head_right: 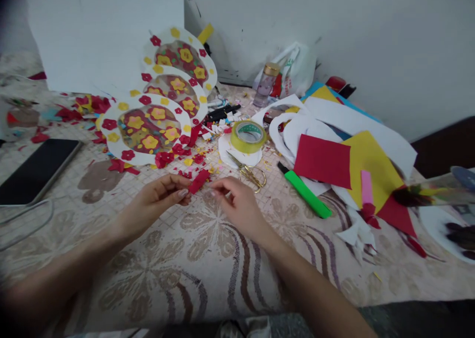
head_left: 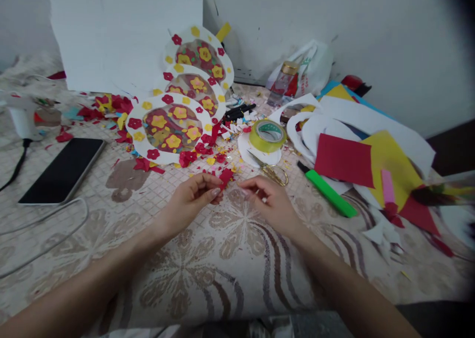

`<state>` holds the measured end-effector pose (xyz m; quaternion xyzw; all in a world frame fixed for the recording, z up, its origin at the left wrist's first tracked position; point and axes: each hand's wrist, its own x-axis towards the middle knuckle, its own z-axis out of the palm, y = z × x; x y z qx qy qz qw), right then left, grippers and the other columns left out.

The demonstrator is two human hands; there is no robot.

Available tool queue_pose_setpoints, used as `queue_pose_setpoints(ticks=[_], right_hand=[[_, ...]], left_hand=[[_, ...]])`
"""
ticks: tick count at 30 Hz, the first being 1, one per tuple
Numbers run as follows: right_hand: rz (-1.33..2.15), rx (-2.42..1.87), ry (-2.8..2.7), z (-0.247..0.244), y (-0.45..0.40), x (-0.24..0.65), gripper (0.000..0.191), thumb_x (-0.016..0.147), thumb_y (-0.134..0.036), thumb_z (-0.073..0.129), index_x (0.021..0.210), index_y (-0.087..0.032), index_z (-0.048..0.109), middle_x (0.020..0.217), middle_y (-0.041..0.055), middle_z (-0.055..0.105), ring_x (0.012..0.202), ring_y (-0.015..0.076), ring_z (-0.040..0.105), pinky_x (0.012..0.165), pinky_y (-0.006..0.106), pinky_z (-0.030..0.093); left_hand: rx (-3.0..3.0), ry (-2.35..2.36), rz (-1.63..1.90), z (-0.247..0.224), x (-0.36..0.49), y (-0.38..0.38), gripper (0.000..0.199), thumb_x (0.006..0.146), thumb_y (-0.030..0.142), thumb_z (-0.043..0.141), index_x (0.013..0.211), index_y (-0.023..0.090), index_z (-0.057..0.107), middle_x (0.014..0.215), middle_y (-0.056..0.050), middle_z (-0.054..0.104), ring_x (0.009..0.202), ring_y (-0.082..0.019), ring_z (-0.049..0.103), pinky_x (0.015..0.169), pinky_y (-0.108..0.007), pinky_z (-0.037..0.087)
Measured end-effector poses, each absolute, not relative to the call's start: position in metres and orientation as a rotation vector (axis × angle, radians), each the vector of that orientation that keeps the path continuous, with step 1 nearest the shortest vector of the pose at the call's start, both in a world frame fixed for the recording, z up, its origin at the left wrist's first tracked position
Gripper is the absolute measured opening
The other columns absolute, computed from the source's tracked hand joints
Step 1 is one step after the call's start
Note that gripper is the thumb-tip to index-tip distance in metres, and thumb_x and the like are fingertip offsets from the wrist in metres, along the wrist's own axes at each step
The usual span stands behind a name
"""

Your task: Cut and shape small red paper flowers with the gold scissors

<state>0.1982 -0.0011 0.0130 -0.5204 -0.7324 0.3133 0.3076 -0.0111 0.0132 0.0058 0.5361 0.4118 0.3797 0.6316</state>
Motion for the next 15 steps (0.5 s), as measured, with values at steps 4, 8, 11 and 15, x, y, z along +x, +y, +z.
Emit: queue_pose_setpoints(ticks=[4, 8, 11, 15], right_hand=[[1.209, -1.235, -1.683, 0.004, -0.011, 0.176, 0.014, 0.086, -0.022, 0.050, 0.098, -0.019, 0.056, 0.085, 0.0025, 0.060, 0.071, 0.0124, 0.057, 0.061, 0.024, 0.045], [1.265, -1.211, -1.629, -0.003, -0.011, 0.171, 0.007, 0.085, -0.022, 0.051, 0.091, -0.019, 0.054, 0.078, 0.0003, 0.056, 0.066, 0.0110, 0.053, 0.060, 0.023, 0.044], [1.302, -1.195, -1.602, -0.004, -0.010, 0.170, 0.005, 0.085, -0.022, 0.051, 0.088, -0.018, 0.053, 0.077, 0.0001, 0.055, 0.065, 0.0109, 0.053, 0.061, 0.024, 0.044], [1.345, -1.176, -1.552, -0.003, -0.010, 0.169, 0.004, 0.085, -0.021, 0.051, 0.088, -0.018, 0.052, 0.078, 0.0003, 0.055, 0.065, 0.0111, 0.053, 0.061, 0.025, 0.044]], left_hand=[[1.265, 0.936, 0.857, 0.004, -0.006, 0.009, 0.023, 0.079, 0.022, 0.059, 0.099, 0.014, 0.051, 0.079, -0.001, 0.060, 0.071, -0.012, 0.059, 0.067, -0.027, 0.047], [1.283, 0.927, 0.825, 0.001, -0.004, 0.006, 0.023, 0.079, 0.023, 0.059, 0.098, 0.013, 0.051, 0.082, -0.002, 0.060, 0.073, -0.013, 0.059, 0.067, -0.027, 0.047], [1.245, 0.912, 0.820, 0.000, -0.004, 0.006, 0.023, 0.078, 0.023, 0.060, 0.097, 0.013, 0.051, 0.080, -0.002, 0.060, 0.071, -0.012, 0.059, 0.066, -0.026, 0.047], [1.149, 0.891, 0.798, -0.001, -0.005, 0.008, 0.022, 0.078, 0.022, 0.061, 0.096, 0.014, 0.052, 0.078, -0.001, 0.061, 0.069, -0.011, 0.059, 0.066, -0.025, 0.048]])
